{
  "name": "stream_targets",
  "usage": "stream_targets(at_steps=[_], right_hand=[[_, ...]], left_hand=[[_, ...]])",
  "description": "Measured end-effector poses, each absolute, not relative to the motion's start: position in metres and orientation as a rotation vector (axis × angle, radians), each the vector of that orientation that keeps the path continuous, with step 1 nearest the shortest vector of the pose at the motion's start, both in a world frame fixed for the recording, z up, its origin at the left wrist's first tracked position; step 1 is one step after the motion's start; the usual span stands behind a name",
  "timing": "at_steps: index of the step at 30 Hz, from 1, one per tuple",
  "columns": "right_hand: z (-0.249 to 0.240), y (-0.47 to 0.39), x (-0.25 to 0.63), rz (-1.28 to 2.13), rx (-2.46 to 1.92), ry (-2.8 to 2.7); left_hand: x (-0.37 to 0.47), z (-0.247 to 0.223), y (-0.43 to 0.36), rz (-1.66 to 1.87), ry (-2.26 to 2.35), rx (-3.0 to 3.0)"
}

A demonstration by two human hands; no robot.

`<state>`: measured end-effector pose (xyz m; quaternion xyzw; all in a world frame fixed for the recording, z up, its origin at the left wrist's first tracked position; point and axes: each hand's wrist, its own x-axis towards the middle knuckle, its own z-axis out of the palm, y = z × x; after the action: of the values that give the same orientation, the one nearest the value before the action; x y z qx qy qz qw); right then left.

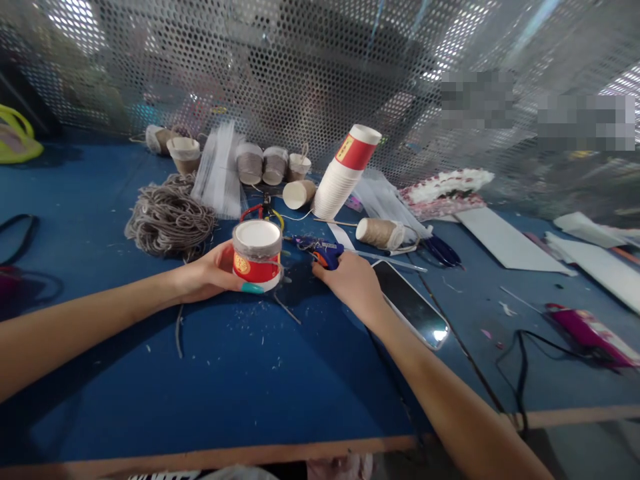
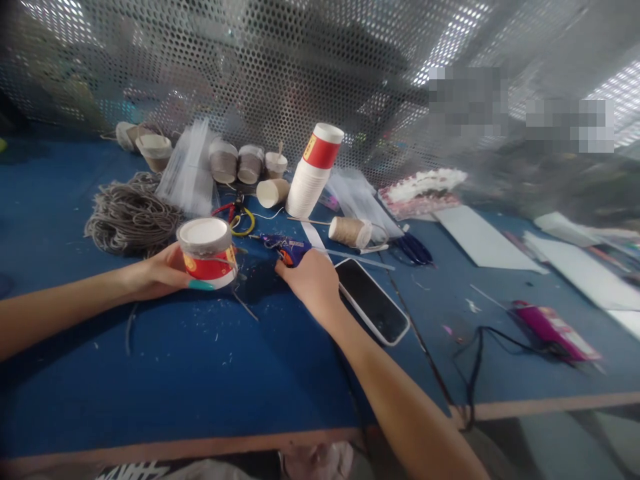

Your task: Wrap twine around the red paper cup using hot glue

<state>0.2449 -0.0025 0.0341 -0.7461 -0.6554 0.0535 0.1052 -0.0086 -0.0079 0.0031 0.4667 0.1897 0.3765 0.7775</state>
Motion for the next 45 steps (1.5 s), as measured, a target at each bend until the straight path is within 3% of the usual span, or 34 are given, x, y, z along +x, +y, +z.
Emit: stream_targets(at_steps=[11, 16, 45], right_hand=[[0.035, -0.018, 0.245, 0.701, -1.63, -1.411], [0.032, -0.036, 0.234, 0.626, -1.4, -1.473], [0.019, -0.047, 0.232, 0.598, -1.399, -1.553]], left_hand=[[-0.008, -0.003, -0.005, 0.763, 0.479, 0.912], [-0.005, -0.005, -0.008, 0.791, 0.491, 0.863], [-0.006, -0.011, -0.012, 0.818, 0.561, 0.861]])
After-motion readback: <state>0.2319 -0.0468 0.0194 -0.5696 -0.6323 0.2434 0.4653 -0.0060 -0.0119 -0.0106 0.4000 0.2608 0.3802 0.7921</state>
